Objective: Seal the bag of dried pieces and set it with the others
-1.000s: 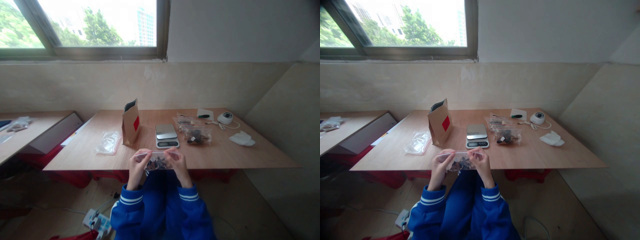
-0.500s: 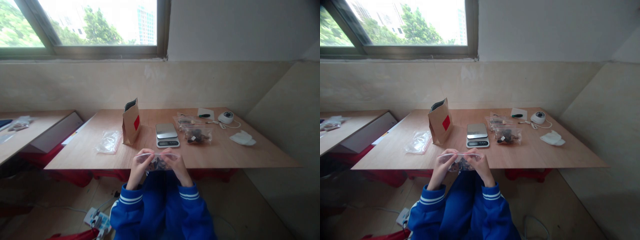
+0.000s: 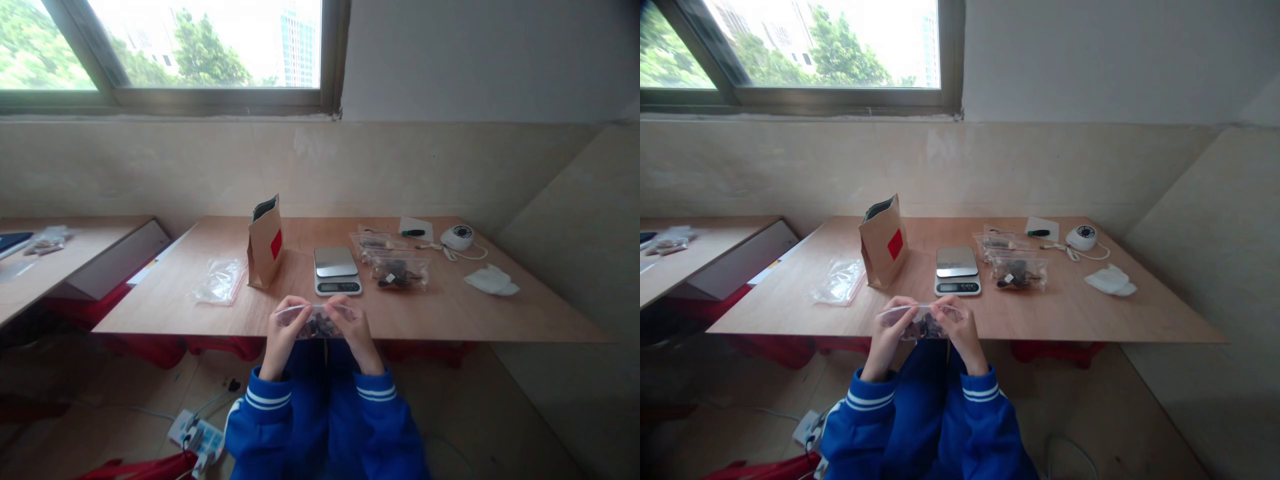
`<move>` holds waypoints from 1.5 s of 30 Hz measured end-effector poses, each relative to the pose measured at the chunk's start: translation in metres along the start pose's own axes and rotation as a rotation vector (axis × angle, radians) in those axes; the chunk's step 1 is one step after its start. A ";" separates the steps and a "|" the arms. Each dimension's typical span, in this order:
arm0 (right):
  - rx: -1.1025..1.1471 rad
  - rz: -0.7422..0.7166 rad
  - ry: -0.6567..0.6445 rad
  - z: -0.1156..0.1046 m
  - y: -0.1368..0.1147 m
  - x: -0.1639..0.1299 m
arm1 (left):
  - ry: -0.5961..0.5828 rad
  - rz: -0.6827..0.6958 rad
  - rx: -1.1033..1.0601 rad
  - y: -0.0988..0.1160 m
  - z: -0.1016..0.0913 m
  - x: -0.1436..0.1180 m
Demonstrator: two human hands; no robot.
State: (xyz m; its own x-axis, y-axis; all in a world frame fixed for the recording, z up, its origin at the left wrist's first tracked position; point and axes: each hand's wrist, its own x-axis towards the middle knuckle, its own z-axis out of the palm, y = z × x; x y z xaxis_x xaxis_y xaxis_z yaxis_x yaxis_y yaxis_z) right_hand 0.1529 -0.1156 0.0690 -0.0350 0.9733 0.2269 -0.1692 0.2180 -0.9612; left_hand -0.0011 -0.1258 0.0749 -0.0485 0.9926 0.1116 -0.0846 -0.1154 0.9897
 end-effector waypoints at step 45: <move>-0.110 0.119 -0.102 -0.019 0.020 0.004 | 0.290 -0.139 -0.333 -0.013 -0.014 0.014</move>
State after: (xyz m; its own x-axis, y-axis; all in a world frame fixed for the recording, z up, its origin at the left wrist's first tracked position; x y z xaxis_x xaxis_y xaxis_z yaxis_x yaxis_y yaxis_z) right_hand 0.1679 -0.1056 0.0475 -0.1490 0.9815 0.1201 -0.0491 0.1140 -0.9923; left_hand -0.0147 -0.1105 0.0628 -0.2868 0.9530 -0.0972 -0.4224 -0.0348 0.9057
